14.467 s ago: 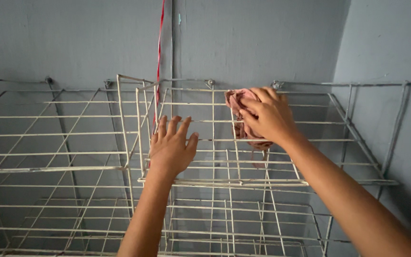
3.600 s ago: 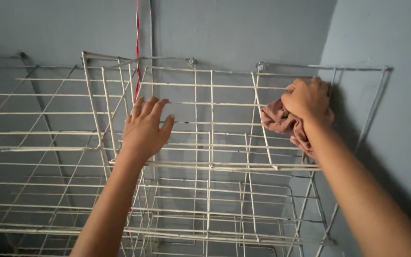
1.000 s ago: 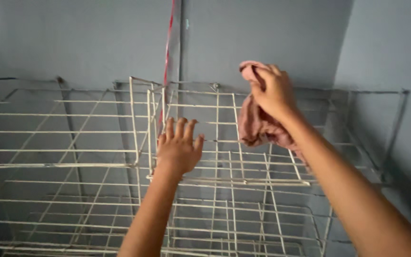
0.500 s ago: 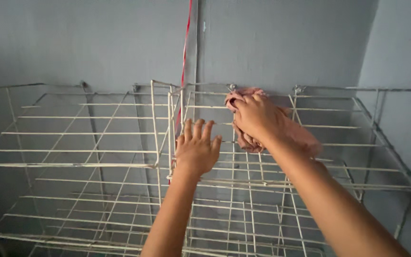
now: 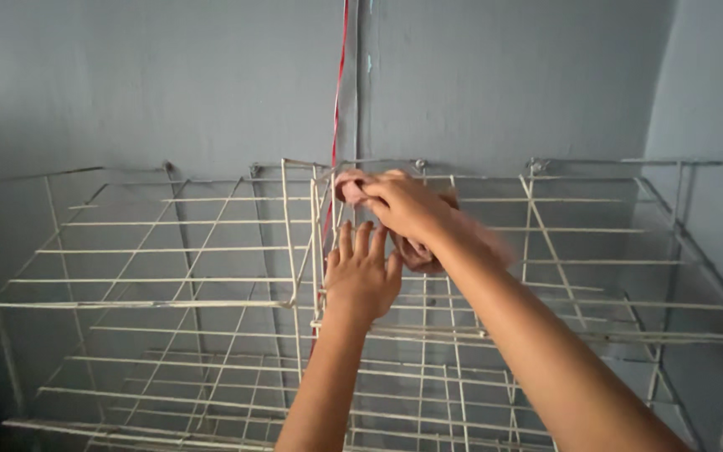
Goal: The person places a pair of white sandals on the floor near a doorway, then picks up a pink cloth and wipes the horizontal bars of a white wire wall-mounted shelf. The person cleans multiple sections of the shelf with the cloth.
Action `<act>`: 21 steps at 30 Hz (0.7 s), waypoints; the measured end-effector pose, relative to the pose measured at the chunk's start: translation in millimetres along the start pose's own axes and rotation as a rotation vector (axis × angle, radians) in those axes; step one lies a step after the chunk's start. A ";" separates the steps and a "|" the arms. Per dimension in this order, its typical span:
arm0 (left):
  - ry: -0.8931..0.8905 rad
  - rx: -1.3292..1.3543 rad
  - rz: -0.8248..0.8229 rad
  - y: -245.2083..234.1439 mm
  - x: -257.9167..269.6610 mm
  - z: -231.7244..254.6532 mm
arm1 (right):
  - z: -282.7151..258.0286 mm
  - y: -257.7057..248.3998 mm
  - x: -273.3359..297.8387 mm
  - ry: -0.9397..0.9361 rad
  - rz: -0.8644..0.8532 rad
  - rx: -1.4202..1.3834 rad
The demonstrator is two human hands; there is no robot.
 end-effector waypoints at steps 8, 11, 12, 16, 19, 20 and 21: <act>-0.003 -0.010 -0.040 -1.5 0.2 -0.1 | 14.2 9.6 -2.4 0.194 -0.168 0.052; -0.009 0.022 -0.028 -6.0 -0.7 -0.1 | 13.3 -4.1 6.3 0.211 -0.168 0.057; -0.008 0.038 -0.023 -7.2 -0.7 0.8 | 16.6 -9.8 11.9 0.265 -0.182 0.094; -0.013 0.022 -0.038 -7.4 -0.5 1.5 | 29.5 -32.7 35.5 0.413 -0.182 0.213; -0.013 0.040 -0.029 -7.5 1.6 1.2 | 24.0 -42.3 44.2 0.365 -0.103 0.335; -0.010 0.046 -0.022 -8.3 1.5 0.7 | 19.2 -43.4 46.0 0.330 -0.069 0.381; -0.008 0.052 -0.014 -8.7 1.5 0.8 | 14.7 -43.7 50.3 0.318 -0.050 0.395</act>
Point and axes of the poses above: each hand's wrist, its own x-axis away from the middle knuckle, its own y-axis out of the palm, z = x × y, the point moved 5 cm from there along -x, towards the middle knuckle, and after that the axes turned 4 degrees about -x, right-handed, at the moved point
